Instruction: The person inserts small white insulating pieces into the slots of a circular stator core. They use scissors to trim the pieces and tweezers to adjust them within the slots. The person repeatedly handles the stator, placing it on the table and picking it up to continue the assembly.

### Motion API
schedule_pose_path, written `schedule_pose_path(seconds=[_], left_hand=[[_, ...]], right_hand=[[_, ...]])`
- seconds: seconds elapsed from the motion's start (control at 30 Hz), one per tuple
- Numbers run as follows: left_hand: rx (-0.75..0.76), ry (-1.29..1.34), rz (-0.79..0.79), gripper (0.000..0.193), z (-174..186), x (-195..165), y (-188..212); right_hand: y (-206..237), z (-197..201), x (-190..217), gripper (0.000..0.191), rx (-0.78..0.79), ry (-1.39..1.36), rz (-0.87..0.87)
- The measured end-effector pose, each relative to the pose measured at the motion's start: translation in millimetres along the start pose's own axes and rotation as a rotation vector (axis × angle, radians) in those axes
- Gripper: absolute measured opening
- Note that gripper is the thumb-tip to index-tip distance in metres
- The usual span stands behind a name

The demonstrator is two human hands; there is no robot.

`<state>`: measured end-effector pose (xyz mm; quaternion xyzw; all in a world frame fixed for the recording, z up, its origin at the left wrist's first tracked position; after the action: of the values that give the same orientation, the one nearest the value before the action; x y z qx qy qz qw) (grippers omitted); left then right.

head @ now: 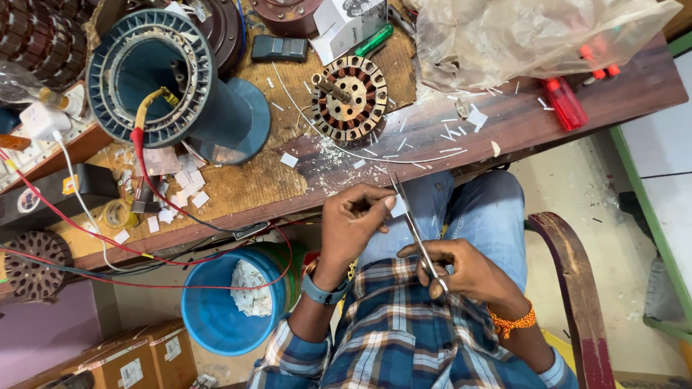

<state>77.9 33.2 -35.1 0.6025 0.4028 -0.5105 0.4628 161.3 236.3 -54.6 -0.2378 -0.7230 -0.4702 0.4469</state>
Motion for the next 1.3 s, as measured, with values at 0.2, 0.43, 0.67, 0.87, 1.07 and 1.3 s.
schedule_pose_path(seconds=[0.2,0.43,0.67,0.87,1.07,1.3], left_hand=[[0.002,-0.002,-0.009,0.014,6,-2,-5],[-0.040,0.012,0.006,0.017,9,7,-10],[0.104,0.565,0.154,0.018,-3,31,-6],[-0.026,0.340,-0.045,0.036,1,32,1],[-0.087,0.134,-0.040,0.020,12,15,1],[-0.081,0.013,-0.018,0.018,9,5,7]], right_hand=[[-5,1,-12,0.051,-0.076,-0.044,-0.065],[-2,5,-37,0.023,-0.190,-0.073,-0.019],[-6,11,-29,0.035,-0.499,-0.055,0.319],[-10,0,-28,0.047,-0.354,0.096,0.253],[-12,-10,-34,0.065,-0.171,0.235,0.094],[-7,-13,-30,0.067,-0.158,0.259,-0.032]])
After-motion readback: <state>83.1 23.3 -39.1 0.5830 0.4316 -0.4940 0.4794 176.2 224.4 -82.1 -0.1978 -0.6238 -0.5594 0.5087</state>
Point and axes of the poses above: each hand's wrist, its own y-axis away from the middle knuckle, its own z-axis out of the back of the hand, x = y × z, the point moved 2 cm from there along -y, towards the middle knuckle, and after that the axes turned 3 degrees about -y, right-handed, at the moved point
